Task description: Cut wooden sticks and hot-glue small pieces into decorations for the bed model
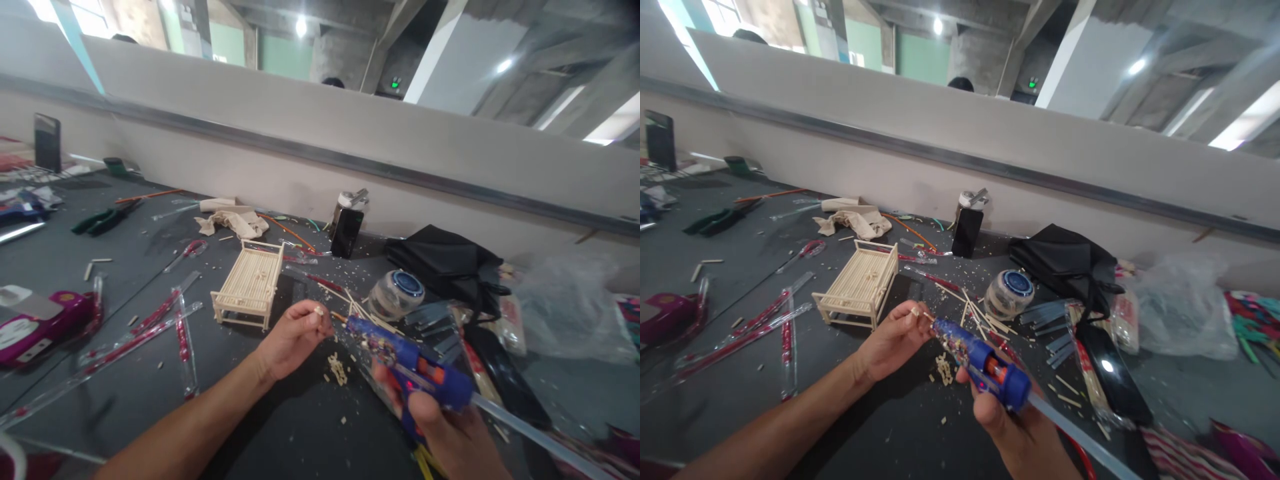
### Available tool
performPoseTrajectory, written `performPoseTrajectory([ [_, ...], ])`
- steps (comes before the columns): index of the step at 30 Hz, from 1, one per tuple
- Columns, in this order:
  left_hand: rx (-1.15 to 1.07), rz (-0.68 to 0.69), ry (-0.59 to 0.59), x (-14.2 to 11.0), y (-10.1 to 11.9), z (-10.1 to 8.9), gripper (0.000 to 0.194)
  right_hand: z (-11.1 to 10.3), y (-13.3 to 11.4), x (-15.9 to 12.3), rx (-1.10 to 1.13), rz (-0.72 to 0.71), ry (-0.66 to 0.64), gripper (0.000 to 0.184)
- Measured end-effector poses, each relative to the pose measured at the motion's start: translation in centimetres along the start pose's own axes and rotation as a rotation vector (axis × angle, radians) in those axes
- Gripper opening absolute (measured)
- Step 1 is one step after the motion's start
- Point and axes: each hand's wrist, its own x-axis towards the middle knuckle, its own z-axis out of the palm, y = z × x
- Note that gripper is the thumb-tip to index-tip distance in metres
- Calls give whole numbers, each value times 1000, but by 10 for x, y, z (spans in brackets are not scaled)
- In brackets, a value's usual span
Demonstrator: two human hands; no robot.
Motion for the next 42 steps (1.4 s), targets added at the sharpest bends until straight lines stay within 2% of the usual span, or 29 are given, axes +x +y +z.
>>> performPoseTrajectory([
  [2,-1,10,-2,0,0,0,14,-9,1,1,-37,-92,70,43],
  [4,-3,10,5,1,0,0,15,-23,0,11,-184,-226,123,40],
  [7,-6,1,16,1,1,0,15,-46,-2,46,-582,-456,180,38],
  [9,-7,-8,29,1,1,0,15,-60,2,74,-840,-546,214,48],
  [12,-2,-14,44,1,2,1,16,-73,15,110,-1063,-549,165,53],
  [14,2,-13,44,1,2,1,16,-78,24,127,-1139,-501,116,54],
  [20,6,-15,43,2,1,-1,14,-87,41,163,-1090,-348,-35,50],
  [24,2,-9,40,2,1,-2,13,-92,44,173,-1028,-335,-98,57],
  [27,0,-9,46,2,1,-2,13,-94,37,161,-1036,-413,-77,68],
  [29,3,-14,57,2,1,-2,14,-91,24,141,-1030,-502,26,66],
  [32,11,-21,68,2,1,-1,15,-74,2,98,-901,-590,262,36],
  [33,14,-21,67,1,0,-1,14,-63,-4,84,-833,-585,280,26],
  [34,17,-19,64,1,0,-1,14,-52,-7,72,-775,-579,217,17],
  [37,23,-12,57,1,0,0,13,-12,-1,51,-715,-591,-275,16],
  [39,24,-8,52,1,-1,0,14,9,14,51,-760,-569,-367,21],
  [42,19,-6,49,2,-1,0,16,26,34,60,-844,-532,-426,24],
])
